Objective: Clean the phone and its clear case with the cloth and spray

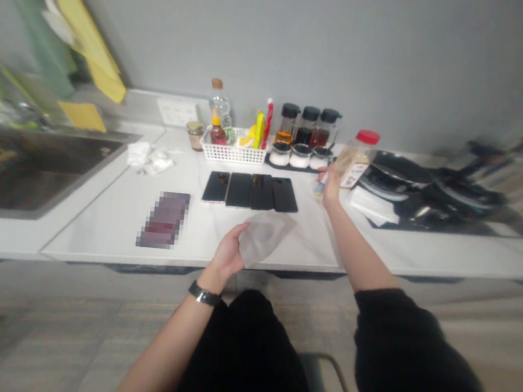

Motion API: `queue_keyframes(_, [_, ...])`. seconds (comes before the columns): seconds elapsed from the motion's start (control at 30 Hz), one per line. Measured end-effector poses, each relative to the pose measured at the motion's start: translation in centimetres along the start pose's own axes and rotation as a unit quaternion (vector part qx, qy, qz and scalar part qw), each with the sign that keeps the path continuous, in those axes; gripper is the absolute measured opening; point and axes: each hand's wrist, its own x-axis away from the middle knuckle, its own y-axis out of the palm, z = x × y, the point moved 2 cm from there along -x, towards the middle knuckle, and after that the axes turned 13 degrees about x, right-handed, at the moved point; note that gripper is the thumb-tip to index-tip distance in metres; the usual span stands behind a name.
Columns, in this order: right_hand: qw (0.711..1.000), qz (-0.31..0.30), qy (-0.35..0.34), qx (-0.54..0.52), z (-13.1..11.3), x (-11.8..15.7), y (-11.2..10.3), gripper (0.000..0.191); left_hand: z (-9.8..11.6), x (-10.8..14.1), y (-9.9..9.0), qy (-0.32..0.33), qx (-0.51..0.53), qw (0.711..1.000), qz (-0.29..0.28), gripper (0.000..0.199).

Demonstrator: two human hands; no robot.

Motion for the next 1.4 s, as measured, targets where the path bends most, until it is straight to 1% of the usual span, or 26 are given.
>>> queue_keyframes(0.1, [0.997, 0.063, 0.026, -0.026, -0.1, -0.6, 0.2, 0.064, -0.1, 0.1, 0.2, 0.001, 0.008, 1.0, 0.012, 0.046])
queue_keyframes(0.2, [0.995, 0.086, 0.038, -0.039, -0.3, -0.8, 0.4, 0.061, -0.2, 0.3, 0.6, 0.004, 0.016, 1.0, 0.021, 0.043])
queue_keyframes(0.37, [0.995, 0.074, 0.046, -0.047, -0.8, 0.2, 0.0, 0.071, -0.4, 0.2, 0.9, 0.001, 0.016, 0.998, 0.055, 0.033])
queue_keyframes(0.5, [0.996, 0.055, 0.056, -0.047, -1.1, 1.2, -0.4, 0.075, -0.4, -0.3, 0.6, 0.006, -0.004, 0.999, 0.04, 0.033])
queue_keyframes(0.57, [0.995, 0.063, 0.056, -0.044, -1.3, 1.8, -1.1, 0.072, -0.4, -0.4, 0.4, 0.006, -0.018, 0.999, 0.034, 0.034])
queue_keyframes(0.63, [0.994, 0.087, 0.052, -0.038, -1.8, 2.8, -2.2, 0.068, -0.2, -0.3, 0.2, 0.008, -0.031, 0.999, 0.032, 0.033])
queue_keyframes(0.7, [0.993, 0.107, 0.047, -0.028, -2.5, 4.8, -3.7, 0.065, -0.1, -0.1, 0.2, 0.008, -0.045, 0.999, 0.028, 0.031])
queue_keyframes(0.73, [0.993, 0.104, 0.044, -0.025, -3.0, 6.2, -4.3, 0.063, -0.2, 0.0, 0.3, 0.004, -0.055, 0.998, 0.024, 0.03])
queue_keyframes(0.77, [0.995, 0.086, 0.041, -0.022, -3.5, 7.9, -4.8, 0.062, -0.3, 0.0, 0.5, -0.001, -0.066, 0.998, 0.018, 0.03])
queue_keyframes(0.8, [0.998, 0.049, 0.04, -0.02, -4.0, 9.6, -5.2, 0.06, -0.5, -0.1, 0.9, -0.007, -0.078, 0.997, 0.011, 0.029])
queue_keyframes(0.83, [0.999, -0.003, 0.039, -0.021, -4.6, 11.5, -5.4, 0.058, -0.9, -0.3, 1.4, -0.013, -0.09, 0.996, 0.001, 0.029])
queue_keyframes(0.9, [0.992, -0.116, 0.039, -0.029, -5.8, 15.0, -5.5, 0.063, -2.0, -0.9, 2.7, -0.023, -0.117, 0.993, -0.027, 0.027])
queue_keyframes(0.93, [0.987, -0.154, 0.04, -0.031, -6.3, 16.3, -5.5, 0.062, -2.6, -1.4, 3.4, -0.029, -0.131, 0.99, -0.042, 0.026])
queue_keyframes(1.0, [0.978, -0.199, 0.046, -0.031, -7.0, 18.0, -5.7, 0.057, -4.0, -2.4, 4.7, -0.038, -0.187, 0.978, -0.081, 0.027])
queue_keyframes(1.07, [0.976, -0.212, 0.055, -0.021, -7.1, 18.4, -6.1, 0.054, -4.7, -3.4, 5.5, -0.037, -0.231, 0.967, -0.099, 0.028])
queue_keyframes(1.1, [0.976, -0.211, 0.059, -0.013, -6.9, 18.2, -6.3, 0.055, -4.8, -3.7, 5.7, -0.028, -0.255, 0.961, -0.108, 0.027])
queue_keyframes(1.13, [0.976, -0.207, 0.061, -0.002, -6.5, 17.9, -6.5, 0.056, -4.5, -4.0, 5.6, -0.015, -0.281, 0.953, -0.113, 0.025])
queue_keyframes(1.2, [0.979, -0.19, 0.061, 0.027, -5.6, 17.3, -6.9, 0.058, -3.0, -4.2, 5.2, 0.025, -0.339, 0.933, -0.121, 0.019])
queue_keyframes(1.23, [0.981, -0.177, 0.059, 0.047, -5.1, 17.1, -7.0, 0.057, -1.9, -4.2, 4.9, 0.05, -0.369, 0.92, -0.118, 0.018])
queue_keyframes(1.3, [0.984, -0.146, 0.052, 0.091, -4.2, 16.8, -7.4, 0.05, 1.1, -4.1, 4.4, 0.116, -0.426, 0.891, -0.105, 0.025])
queue_keyframes(1.33, [0.984, -0.127, 0.048, 0.114, -3.8, 16.8, -7.6, 0.046, 2.7, -4.1, 4.3, 0.161, -0.454, 0.871, -0.091, 0.027])
queue_keyframes(1.4, [0.983, -0.083, 0.041, 0.158, -3.4, 16.9, -8.0, 0.041, 6.1, -4.2, 4.4, 0.243, -0.52, 0.817, -0.051, 0.029])
